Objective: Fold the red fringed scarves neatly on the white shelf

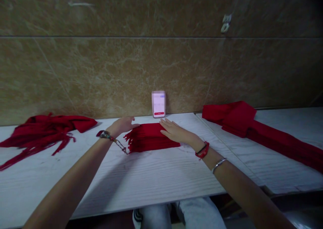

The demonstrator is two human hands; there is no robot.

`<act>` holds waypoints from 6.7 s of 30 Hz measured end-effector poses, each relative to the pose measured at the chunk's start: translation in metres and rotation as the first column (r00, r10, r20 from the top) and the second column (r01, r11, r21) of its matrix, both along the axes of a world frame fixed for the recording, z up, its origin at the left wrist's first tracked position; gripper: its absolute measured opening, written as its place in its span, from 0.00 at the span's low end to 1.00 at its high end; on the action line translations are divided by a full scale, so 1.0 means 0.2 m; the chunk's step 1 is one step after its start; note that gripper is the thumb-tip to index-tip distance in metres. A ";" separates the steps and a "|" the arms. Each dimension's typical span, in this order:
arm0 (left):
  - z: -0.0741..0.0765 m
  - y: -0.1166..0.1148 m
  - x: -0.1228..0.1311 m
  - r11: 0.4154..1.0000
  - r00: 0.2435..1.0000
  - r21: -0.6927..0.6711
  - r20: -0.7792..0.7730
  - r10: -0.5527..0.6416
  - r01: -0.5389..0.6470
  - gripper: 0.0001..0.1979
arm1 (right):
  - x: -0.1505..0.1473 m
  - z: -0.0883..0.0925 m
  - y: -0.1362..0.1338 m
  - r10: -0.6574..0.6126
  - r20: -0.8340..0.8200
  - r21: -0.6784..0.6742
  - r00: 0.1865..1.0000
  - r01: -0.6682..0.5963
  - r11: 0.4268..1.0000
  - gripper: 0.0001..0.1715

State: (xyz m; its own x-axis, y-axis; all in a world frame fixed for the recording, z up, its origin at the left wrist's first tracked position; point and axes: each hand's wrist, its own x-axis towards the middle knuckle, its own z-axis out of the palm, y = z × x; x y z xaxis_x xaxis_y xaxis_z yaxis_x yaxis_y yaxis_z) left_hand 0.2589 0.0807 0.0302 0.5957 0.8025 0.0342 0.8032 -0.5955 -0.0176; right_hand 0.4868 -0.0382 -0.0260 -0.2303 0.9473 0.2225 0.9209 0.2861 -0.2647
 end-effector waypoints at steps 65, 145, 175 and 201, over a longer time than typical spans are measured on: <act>-0.17 -0.19 -0.05 0.972 0.897 0.176 0.388 -0.212 0.154 0.26 | -0.10 -0.17 0.04 -0.114 -0.701 -0.142 0.704 0.019 0.990 0.25; -0.22 -0.23 0.11 0.722 0.753 0.221 -0.117 -0.648 0.655 0.17 | 0.60 -0.15 -0.04 -0.126 0.356 0.101 0.926 0.096 0.990 0.15; -0.21 -0.24 0.11 0.689 0.689 0.026 -0.056 -0.722 0.724 0.17 | 0.37 -0.10 -0.08 0.198 0.052 0.097 0.979 -0.203 0.974 0.08; -0.17 -0.21 0.03 0.857 0.871 0.169 -0.016 -0.492 0.487 0.37 | 0.41 -0.03 -0.13 0.061 -0.111 0.289 0.992 -0.027 0.957 0.17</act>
State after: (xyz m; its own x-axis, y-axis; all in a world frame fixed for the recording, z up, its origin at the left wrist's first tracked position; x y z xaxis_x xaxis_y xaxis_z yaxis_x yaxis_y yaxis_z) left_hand 0.2655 0.0381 -0.0044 0.9070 0.3894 0.1603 0.4106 -0.9024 -0.1310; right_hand 0.5695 -0.0637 -0.0329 -0.2266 0.8295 0.5104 0.8731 0.4053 -0.2711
